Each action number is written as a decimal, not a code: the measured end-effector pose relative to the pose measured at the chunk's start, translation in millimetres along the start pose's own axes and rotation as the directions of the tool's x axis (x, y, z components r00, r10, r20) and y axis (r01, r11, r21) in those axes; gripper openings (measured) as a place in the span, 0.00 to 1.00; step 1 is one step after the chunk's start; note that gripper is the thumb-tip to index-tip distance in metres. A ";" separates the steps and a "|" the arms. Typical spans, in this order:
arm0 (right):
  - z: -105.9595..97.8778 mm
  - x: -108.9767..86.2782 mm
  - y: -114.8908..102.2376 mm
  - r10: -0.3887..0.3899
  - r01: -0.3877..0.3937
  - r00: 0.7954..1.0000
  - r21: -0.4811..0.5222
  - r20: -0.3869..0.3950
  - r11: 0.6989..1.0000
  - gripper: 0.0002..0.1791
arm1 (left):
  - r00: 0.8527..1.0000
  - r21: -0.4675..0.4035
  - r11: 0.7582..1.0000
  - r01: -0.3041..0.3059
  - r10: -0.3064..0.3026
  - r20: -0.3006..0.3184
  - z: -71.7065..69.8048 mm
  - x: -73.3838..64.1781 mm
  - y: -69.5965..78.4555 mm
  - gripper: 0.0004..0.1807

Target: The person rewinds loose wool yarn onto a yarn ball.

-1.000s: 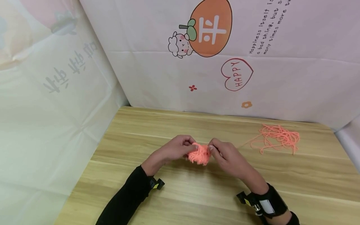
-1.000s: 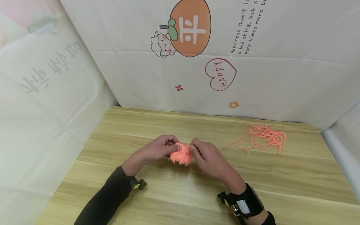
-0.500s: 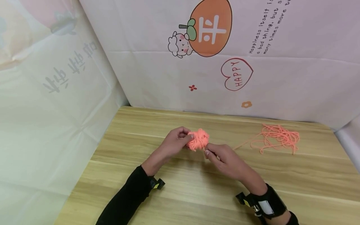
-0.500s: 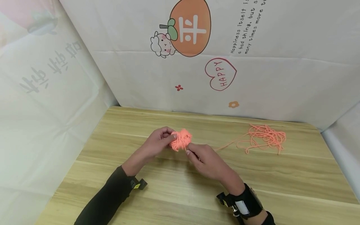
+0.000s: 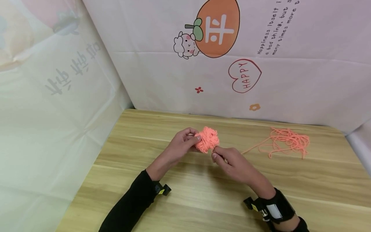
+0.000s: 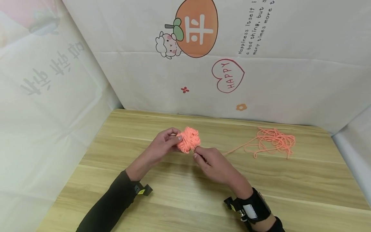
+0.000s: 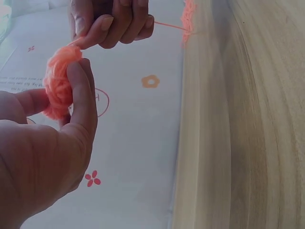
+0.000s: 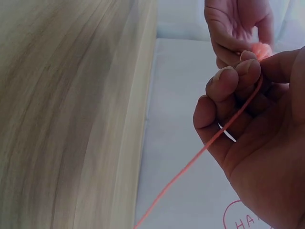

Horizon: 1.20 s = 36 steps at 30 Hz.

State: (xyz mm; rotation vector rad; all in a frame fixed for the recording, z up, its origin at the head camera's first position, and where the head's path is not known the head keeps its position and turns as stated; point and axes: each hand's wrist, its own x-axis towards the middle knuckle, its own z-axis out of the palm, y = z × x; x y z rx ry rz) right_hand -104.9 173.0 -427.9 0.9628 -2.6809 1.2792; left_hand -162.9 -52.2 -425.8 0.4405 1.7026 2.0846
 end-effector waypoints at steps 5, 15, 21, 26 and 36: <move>0.0 -0.5 1.7 0.005 -0.005 1.000 0.006 -0.001 1.000 0.14 | 0.999 -0.007 1.000 0.010 -0.009 0.049 1.5 -1.4 1.3 0.16; 0.9 -0.9 4.3 0.028 -0.027 1.000 -0.018 0.008 0.999 0.13 | 0.995 -0.025 0.997 0.073 -0.071 0.064 3.5 -1.7 0.0 0.23; -0.5 0.4 5.1 0.110 -0.109 0.992 0.016 -0.058 0.994 0.15 | 0.999 0.041 0.998 0.047 -0.048 0.013 7.5 -1.9 -3.6 0.21; -4.8 2.4 -3.5 0.167 -0.146 0.972 0.133 -0.166 0.980 0.27 | 1.000 0.131 0.991 0.023 -0.022 -0.007 13.9 -3.4 -7.9 0.19; -20.2 5.8 -33.9 0.144 -0.112 0.975 0.185 -0.170 0.976 0.19 | 0.993 0.176 0.981 0.080 -0.094 0.069 18.1 -4.9 -10.3 0.20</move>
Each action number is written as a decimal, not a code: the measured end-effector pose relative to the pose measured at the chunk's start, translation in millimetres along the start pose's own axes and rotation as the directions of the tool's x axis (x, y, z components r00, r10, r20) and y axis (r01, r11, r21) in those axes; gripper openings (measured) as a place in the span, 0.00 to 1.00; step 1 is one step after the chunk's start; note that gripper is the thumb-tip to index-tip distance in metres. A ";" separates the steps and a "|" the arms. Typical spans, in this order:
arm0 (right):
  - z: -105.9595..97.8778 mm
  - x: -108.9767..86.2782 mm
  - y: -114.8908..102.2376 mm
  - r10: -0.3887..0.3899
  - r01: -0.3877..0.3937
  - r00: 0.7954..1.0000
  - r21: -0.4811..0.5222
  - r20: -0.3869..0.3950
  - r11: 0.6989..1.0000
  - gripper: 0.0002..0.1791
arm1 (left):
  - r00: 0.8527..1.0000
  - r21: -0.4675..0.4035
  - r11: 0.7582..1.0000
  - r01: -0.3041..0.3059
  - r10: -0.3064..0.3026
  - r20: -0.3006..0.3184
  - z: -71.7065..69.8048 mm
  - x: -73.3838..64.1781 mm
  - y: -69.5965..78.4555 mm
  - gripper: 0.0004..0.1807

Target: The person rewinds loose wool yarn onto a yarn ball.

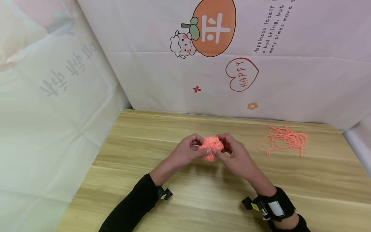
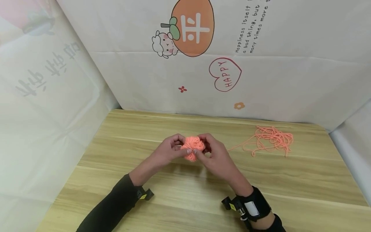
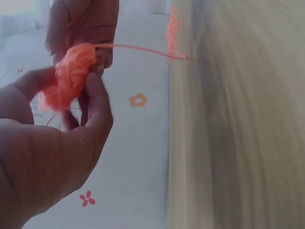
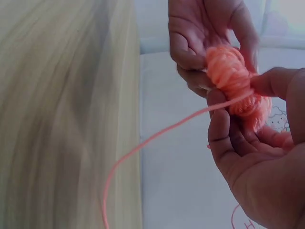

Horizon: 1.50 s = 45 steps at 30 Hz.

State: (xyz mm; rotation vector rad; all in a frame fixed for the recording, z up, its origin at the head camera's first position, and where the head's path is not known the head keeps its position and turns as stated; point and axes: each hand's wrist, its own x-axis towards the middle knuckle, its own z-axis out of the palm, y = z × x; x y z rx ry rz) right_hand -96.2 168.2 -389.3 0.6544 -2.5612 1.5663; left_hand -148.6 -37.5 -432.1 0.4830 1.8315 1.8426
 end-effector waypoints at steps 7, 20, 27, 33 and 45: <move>-0.9 1.0 0.9 -0.081 0.084 0.996 -0.070 0.046 0.994 0.18 | 0.997 0.170 0.985 -0.012 -0.001 0.074 -10.6 -2.8 2.9 0.20; -0.7 -0.4 13.2 -0.072 0.061 0.984 0.072 0.165 0.996 0.17 | 0.997 0.017 0.998 -0.064 0.063 0.051 -13.9 -0.8 2.5 0.17; -0.8 -4.1 50.4 -0.130 0.043 0.962 0.333 0.242 0.942 0.10 | 0.989 -0.151 0.984 -0.095 0.111 0.101 -17.5 -1.1 7.6 0.21; -1.2 -3.9 58.4 -0.190 0.054 0.933 0.402 0.307 0.914 0.14 | 0.958 -0.174 0.977 -0.126 0.165 0.233 -12.8 -2.0 7.3 0.21; -0.5 -1.4 63.0 -0.093 -0.018 0.934 0.305 0.345 0.952 0.15 | 0.876 0.014 0.989 -0.150 0.126 0.465 0.9 -1.9 -3.0 0.08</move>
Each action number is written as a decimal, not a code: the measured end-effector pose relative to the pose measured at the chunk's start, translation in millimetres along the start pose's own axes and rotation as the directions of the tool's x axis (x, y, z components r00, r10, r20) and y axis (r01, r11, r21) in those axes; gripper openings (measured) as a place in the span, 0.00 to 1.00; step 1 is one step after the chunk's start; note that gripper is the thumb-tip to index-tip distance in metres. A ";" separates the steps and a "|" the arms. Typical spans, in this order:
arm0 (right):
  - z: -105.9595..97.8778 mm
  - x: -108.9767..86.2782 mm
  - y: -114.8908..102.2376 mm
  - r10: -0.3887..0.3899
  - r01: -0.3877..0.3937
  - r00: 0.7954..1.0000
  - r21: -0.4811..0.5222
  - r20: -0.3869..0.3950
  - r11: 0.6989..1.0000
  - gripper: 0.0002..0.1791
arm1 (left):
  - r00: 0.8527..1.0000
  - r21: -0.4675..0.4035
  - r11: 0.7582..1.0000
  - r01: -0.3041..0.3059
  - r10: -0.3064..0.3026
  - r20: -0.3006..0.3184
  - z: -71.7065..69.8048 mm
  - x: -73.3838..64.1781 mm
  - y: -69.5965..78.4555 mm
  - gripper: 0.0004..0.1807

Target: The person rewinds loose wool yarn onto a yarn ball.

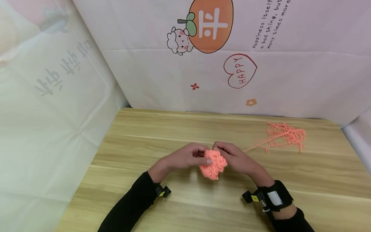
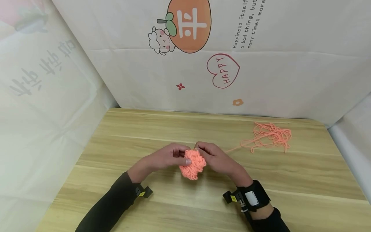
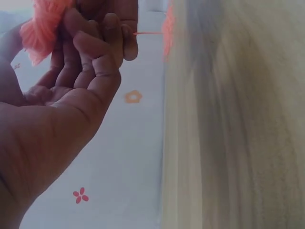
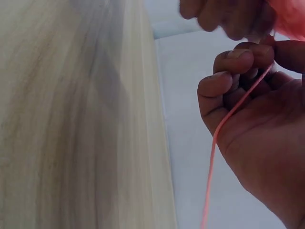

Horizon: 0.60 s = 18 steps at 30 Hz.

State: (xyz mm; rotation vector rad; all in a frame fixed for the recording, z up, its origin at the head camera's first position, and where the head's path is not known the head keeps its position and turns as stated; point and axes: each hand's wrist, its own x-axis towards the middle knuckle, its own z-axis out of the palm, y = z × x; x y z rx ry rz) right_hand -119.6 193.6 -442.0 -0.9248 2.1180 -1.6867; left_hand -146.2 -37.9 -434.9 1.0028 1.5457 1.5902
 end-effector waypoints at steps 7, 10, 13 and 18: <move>0.0 -0.4 -2.1 0.058 -0.060 0.998 -0.065 -0.032 0.996 0.15 | 0.993 0.099 0.990 0.102 -0.108 0.056 4.5 1.6 -4.0 0.07; 2.1 -0.5 -4.7 0.064 -0.068 0.997 -0.074 -0.048 0.995 0.16 | 0.989 0.122 0.983 0.136 -0.141 0.035 6.4 2.4 -6.3 0.08; 4.4 -0.5 -8.6 0.067 -0.076 0.994 -0.108 -0.084 0.991 0.18 | 0.984 0.151 0.973 0.175 -0.176 -0.007 7.0 2.4 -8.1 0.09; 6.6 0.6 -16.0 0.036 -0.062 0.990 -0.200 -0.135 0.978 0.17 | 0.960 0.218 0.939 0.266 -0.237 -0.152 5.5 0.6 -7.9 0.16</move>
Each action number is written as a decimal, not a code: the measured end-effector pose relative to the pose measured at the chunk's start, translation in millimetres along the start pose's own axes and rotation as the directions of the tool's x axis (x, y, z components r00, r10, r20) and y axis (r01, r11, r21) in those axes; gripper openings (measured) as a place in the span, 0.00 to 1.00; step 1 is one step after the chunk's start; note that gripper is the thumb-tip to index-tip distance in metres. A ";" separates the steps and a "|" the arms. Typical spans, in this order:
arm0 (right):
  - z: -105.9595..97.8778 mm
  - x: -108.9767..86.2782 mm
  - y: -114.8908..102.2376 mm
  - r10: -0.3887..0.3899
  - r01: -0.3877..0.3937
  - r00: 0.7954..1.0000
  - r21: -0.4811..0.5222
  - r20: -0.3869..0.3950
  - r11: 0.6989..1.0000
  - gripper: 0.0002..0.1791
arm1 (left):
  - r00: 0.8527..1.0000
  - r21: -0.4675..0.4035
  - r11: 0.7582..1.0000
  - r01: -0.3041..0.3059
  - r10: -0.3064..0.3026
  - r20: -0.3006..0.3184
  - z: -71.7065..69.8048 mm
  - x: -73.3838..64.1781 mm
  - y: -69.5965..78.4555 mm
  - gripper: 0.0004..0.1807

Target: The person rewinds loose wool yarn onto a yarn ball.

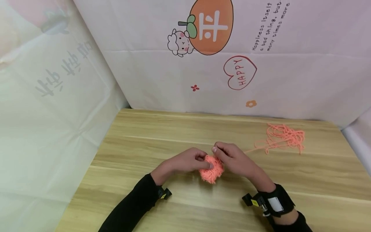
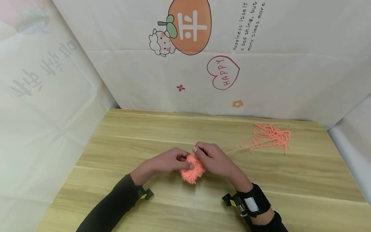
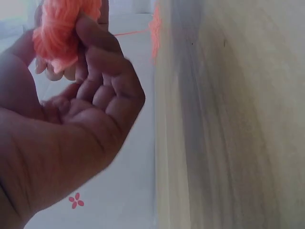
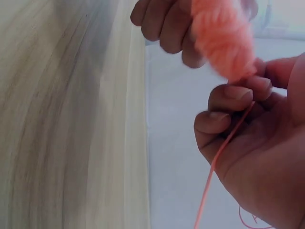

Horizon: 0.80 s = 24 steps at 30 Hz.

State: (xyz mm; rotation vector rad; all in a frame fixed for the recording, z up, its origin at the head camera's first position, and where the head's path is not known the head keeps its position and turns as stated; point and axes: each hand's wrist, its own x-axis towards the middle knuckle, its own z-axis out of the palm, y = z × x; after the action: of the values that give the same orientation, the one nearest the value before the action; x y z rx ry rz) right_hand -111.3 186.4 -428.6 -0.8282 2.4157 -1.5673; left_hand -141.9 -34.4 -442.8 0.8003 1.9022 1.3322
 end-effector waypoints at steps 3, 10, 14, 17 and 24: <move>0.3 0.2 -3.5 -0.007 0.007 1.000 -0.019 -0.030 1.000 0.16 | 0.994 0.021 0.999 0.046 -0.044 -0.099 -1.3 -0.6 -0.5 0.16; 3.7 -0.5 -8.6 0.004 -0.008 0.997 -0.051 -0.075 0.999 0.15 | 0.945 -0.024 0.992 0.128 -0.129 -0.300 -5.7 -1.0 -1.2 0.19; 6.4 -0.9 -11.1 -0.004 0.002 0.999 -0.043 -0.050 0.999 0.14 | 0.912 -0.074 0.992 0.098 -0.119 -0.392 -10.2 -0.3 -1.3 0.20; 7.3 -0.3 -11.8 -0.013 0.012 0.999 -0.027 -0.039 1.000 0.15 | 0.891 -0.131 0.991 0.039 -0.094 -0.443 -15.0 0.0 -0.7 0.20; 9.2 1.0 -10.8 -0.021 0.021 0.999 -0.007 -0.025 1.000 0.15 | 0.864 -0.254 0.964 -0.074 -0.065 -0.499 -24.3 0.2 0.3 0.20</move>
State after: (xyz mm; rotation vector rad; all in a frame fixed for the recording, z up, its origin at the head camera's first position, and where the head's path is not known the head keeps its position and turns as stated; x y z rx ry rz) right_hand -104.4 175.2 -423.0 -0.8430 2.4385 -1.5881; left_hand -161.5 -47.3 -436.4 0.3324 2.0336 1.8936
